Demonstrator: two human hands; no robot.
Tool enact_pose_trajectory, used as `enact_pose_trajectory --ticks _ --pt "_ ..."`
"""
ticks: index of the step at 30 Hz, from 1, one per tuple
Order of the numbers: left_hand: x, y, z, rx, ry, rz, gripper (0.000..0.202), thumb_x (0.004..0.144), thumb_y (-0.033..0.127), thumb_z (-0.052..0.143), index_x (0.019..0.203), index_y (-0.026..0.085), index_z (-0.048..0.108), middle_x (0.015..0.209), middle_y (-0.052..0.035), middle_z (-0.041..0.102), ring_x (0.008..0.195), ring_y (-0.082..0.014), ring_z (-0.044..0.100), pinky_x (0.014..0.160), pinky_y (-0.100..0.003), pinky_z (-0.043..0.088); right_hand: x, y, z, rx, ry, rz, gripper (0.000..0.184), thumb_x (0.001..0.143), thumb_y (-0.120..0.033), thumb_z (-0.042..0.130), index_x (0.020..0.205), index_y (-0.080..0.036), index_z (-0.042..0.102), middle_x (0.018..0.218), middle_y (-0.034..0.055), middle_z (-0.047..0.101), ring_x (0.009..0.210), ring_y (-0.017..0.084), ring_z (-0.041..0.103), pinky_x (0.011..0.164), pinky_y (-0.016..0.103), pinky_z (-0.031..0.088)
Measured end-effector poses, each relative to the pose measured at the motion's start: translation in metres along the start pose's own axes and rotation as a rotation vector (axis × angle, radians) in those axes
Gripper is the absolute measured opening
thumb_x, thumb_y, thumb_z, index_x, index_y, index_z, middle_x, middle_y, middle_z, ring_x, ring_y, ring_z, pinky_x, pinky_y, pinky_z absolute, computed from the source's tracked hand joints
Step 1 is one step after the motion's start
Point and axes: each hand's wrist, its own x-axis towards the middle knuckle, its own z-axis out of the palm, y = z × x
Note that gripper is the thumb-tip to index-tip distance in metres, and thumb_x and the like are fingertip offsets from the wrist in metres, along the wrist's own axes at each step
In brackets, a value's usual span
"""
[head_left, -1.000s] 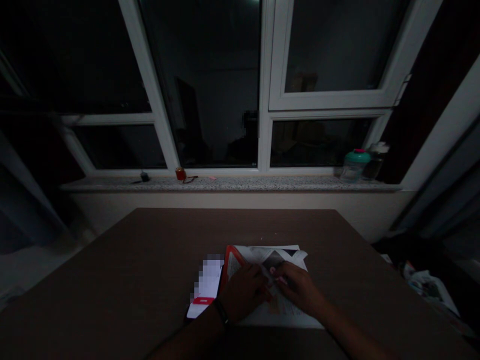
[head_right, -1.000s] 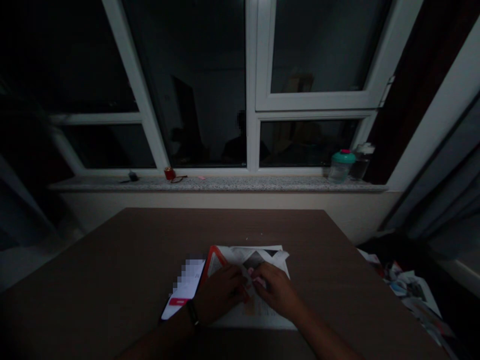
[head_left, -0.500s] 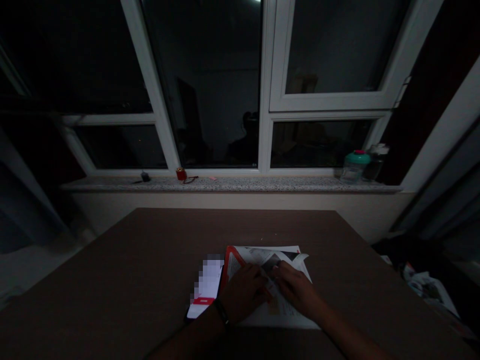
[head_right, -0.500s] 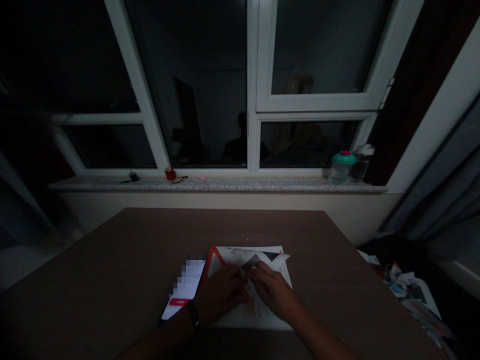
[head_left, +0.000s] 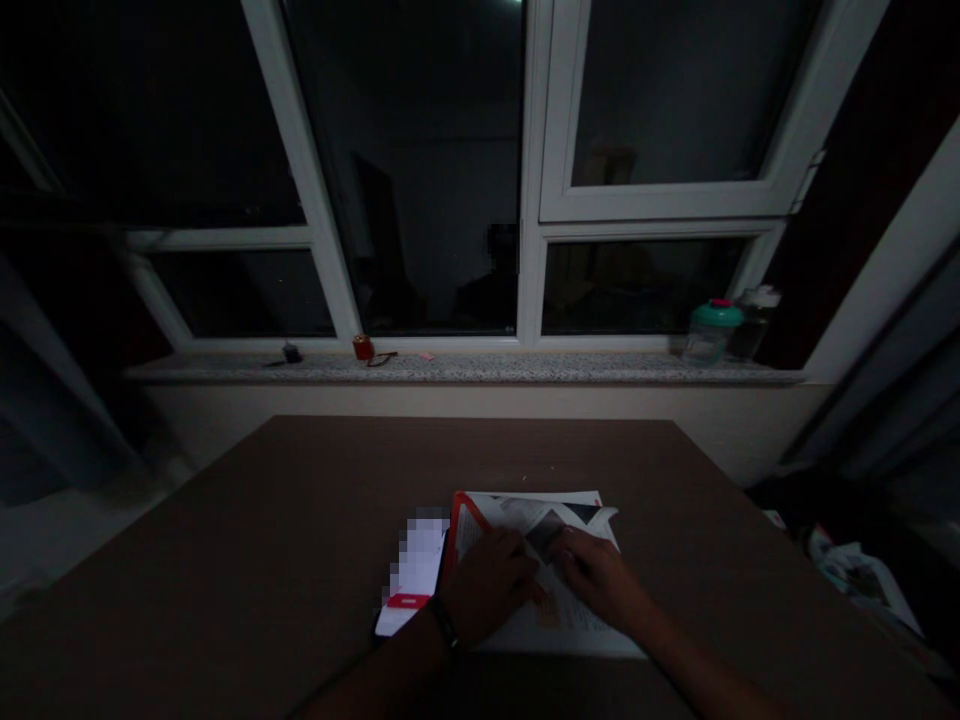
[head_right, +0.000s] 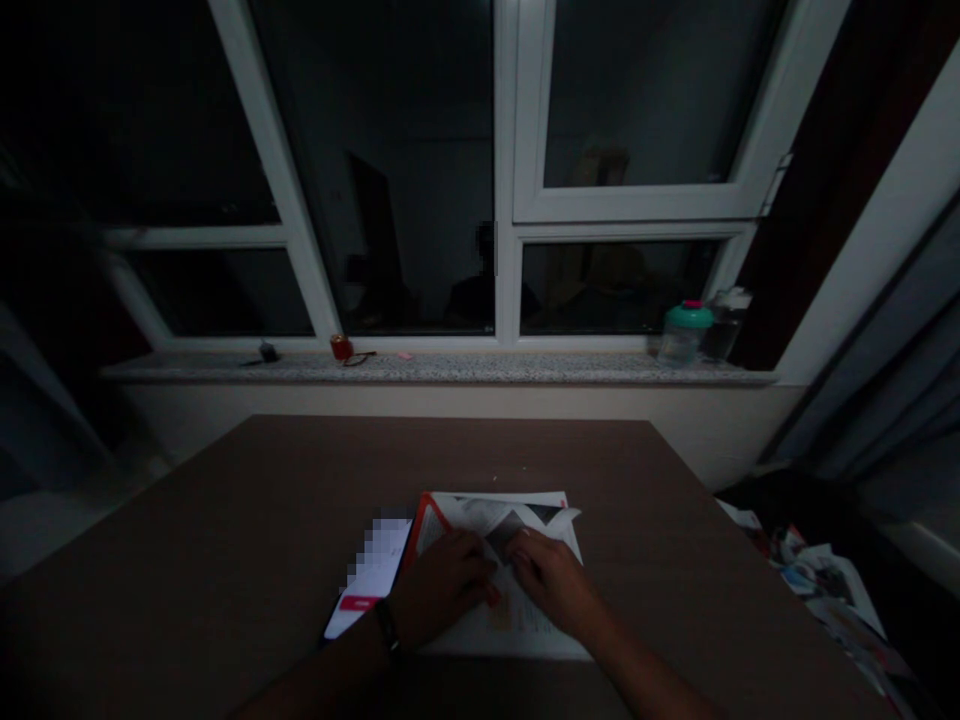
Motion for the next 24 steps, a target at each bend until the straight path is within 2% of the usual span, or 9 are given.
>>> enact_pose_trajectory --ticks 4,6,11,15,19,24 --pt "0.001 -0.001 0.001 0.028 -0.001 0.032 0.009 0.095 0.027 0.063 0.093 0.021 0.069 0.1 -0.0034 0.059 0.098 -0.0226 0.054 0.085 -0.033 0.044 -0.002 0.0 0.001 -0.058 -0.017 0.006 0.018 0.083 -0.011 0.045 0.085 -0.022 0.06 0.076 -0.0004 0.062 0.07 0.015 0.06 0.063 0.023 0.042" --pt "0.002 0.0 0.001 0.044 -0.001 0.03 0.007 0.094 0.026 0.065 0.093 0.022 0.07 0.1 -0.0033 0.059 0.098 -0.0226 0.054 0.084 -0.032 0.044 -0.003 -0.002 0.0 -0.081 -0.036 0.027 0.019 0.083 -0.01 0.045 0.085 -0.023 0.059 0.074 -0.0017 0.062 0.067 0.015 0.06 0.062 0.023 0.041" --pt "0.002 0.003 -0.003 0.068 -0.035 -0.022 0.004 0.091 0.022 0.068 0.092 0.022 0.072 0.1 -0.0036 0.06 0.098 -0.0225 0.055 0.082 -0.03 0.044 -0.004 -0.006 -0.004 -0.075 -0.072 -0.005 0.02 0.09 -0.015 0.043 0.099 -0.023 0.059 0.087 0.0012 0.067 0.077 0.015 0.064 0.07 0.024 0.045" --pt "0.003 0.005 -0.006 0.07 -0.063 -0.044 0.005 0.09 0.021 0.068 0.093 0.022 0.073 0.099 -0.0036 0.061 0.096 -0.0216 0.056 0.08 -0.029 0.045 -0.004 -0.007 -0.004 -0.062 -0.063 -0.063 0.023 0.089 -0.014 0.044 0.104 -0.023 0.06 0.092 0.0033 0.068 0.082 0.017 0.064 0.074 0.026 0.046" --pt "0.003 0.006 -0.007 0.085 -0.076 -0.047 0.008 0.092 0.021 0.064 0.092 0.021 0.073 0.097 -0.0031 0.061 0.092 -0.021 0.057 0.077 -0.028 0.045 -0.003 -0.011 -0.007 -0.044 -0.083 -0.138 0.024 0.087 -0.014 0.046 0.103 -0.023 0.062 0.093 0.0047 0.068 0.087 0.018 0.064 0.076 0.027 0.046" --pt "0.003 0.006 -0.008 0.113 -0.106 -0.008 0.011 0.092 0.018 0.061 0.091 0.021 0.071 0.094 -0.0036 0.061 0.088 -0.0208 0.059 0.073 -0.028 0.046 -0.002 -0.016 -0.007 -0.041 -0.117 -0.142 0.02 0.085 -0.014 0.049 0.094 -0.023 0.065 0.084 0.0039 0.064 0.081 0.018 0.061 0.07 0.027 0.045"
